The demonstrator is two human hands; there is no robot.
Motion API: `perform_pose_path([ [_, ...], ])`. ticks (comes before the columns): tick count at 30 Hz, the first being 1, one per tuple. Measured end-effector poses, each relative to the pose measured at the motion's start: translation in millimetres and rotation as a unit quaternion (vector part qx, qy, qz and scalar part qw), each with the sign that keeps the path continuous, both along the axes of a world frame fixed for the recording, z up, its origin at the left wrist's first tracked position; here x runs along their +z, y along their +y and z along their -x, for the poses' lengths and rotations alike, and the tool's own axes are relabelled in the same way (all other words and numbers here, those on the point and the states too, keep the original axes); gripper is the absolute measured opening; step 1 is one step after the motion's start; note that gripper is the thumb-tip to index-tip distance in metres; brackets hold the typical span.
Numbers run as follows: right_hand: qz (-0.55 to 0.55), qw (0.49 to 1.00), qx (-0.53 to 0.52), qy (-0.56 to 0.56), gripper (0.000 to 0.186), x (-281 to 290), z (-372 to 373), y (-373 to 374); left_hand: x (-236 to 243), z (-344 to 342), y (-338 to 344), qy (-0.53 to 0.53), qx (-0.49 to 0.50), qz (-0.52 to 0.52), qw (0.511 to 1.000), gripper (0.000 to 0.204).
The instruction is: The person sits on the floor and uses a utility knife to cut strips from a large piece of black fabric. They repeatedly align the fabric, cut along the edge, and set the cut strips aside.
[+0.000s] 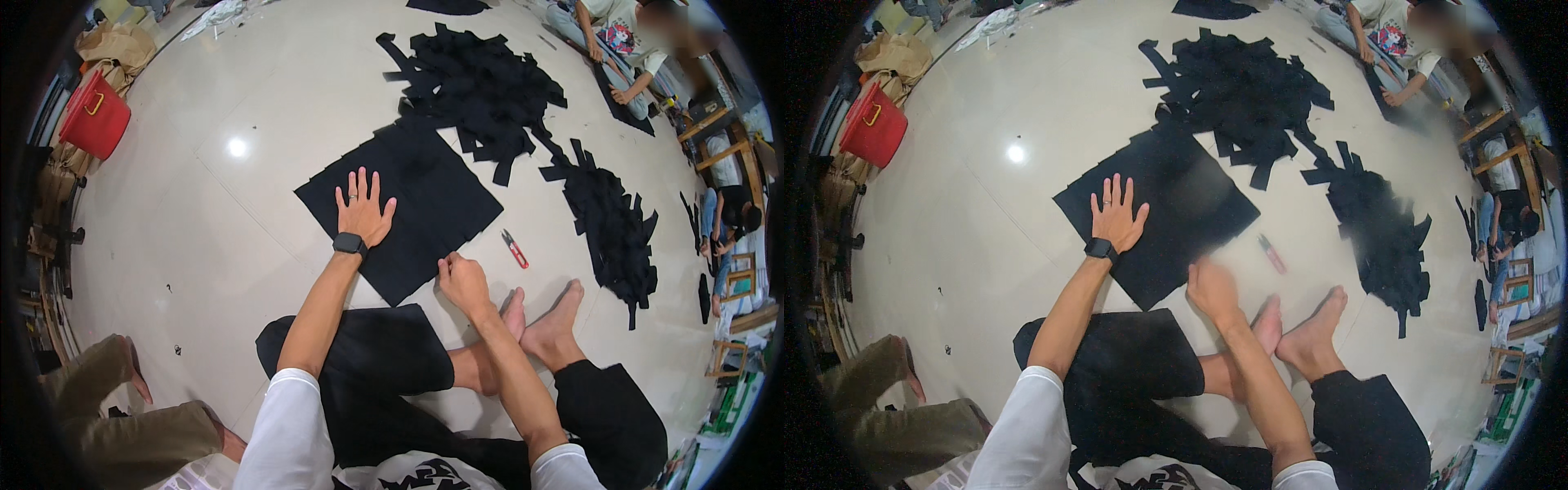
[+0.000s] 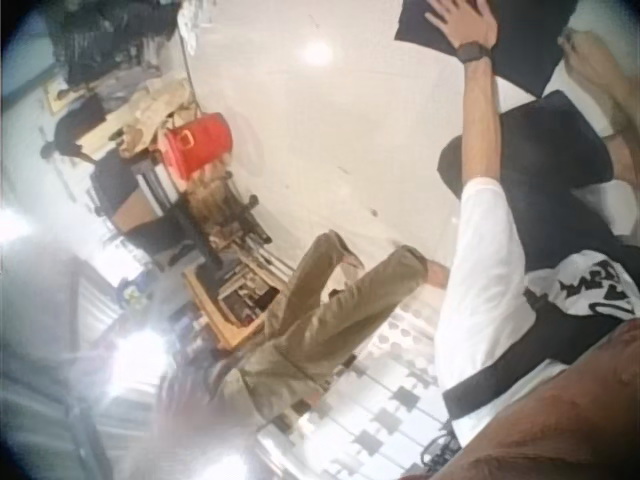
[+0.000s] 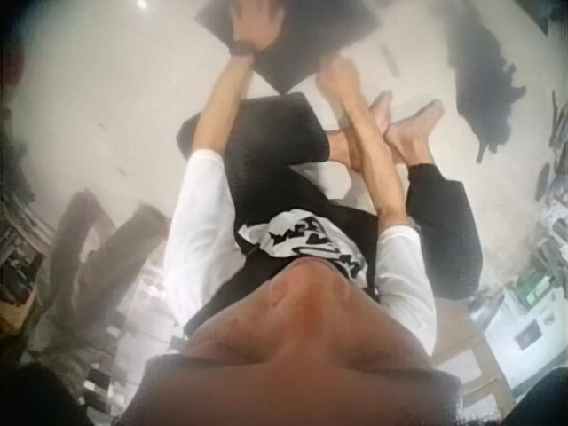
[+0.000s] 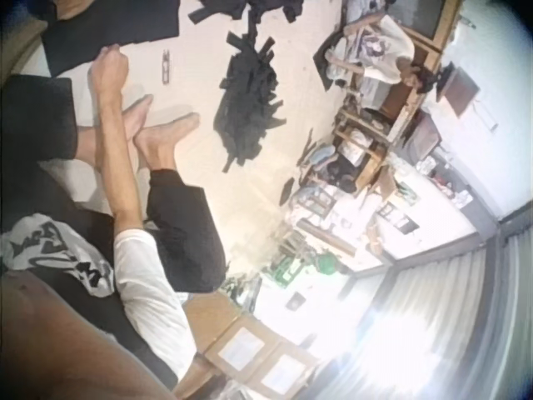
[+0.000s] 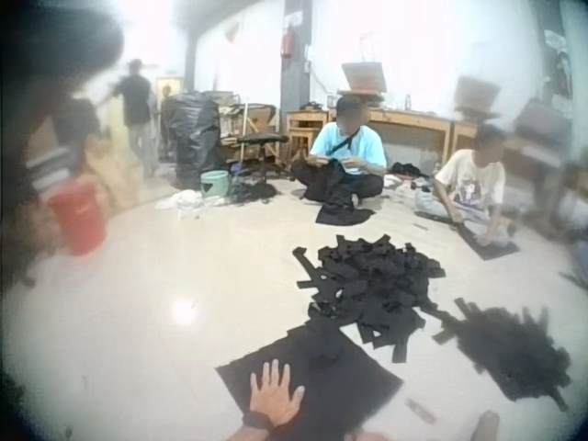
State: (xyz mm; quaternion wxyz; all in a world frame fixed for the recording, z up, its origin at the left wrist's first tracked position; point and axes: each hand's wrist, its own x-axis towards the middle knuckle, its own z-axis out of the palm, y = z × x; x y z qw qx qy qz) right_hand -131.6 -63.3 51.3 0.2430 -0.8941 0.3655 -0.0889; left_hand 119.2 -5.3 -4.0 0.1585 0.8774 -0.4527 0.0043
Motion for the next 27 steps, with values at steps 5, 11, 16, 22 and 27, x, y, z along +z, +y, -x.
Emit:
perform_pose_path([
  [5,-0.043,0.999,0.02,0.011,0.035,12.0,15.6,4.7,5.2,2.4,3.8,-0.027,0.009,-0.022,0.999,0.074],
  [11,-0.022,0.986,0.153,0.062,0.032,49.3,123.2,-1.5,3.4,9.1,0.8,-0.028,0.01,-0.037,0.999,0.074],
  [16,-0.1,0.962,0.241,0.085,0.024,136.7,226.8,-13.4,-1.1,8.6,-7.9,-0.037,0.013,-0.067,0.997,0.075],
  [22,-0.465,0.78,0.382,0.173,0.031,130.3,235.9,-1.6,17.4,12.0,1.2,-0.093,0.015,-0.08,0.992,0.077],
  [27,-0.514,0.81,0.163,-0.231,0.027,95.1,87.1,18.6,35.7,63.0,-34.4,-0.105,0.016,-0.144,0.984,0.079],
])
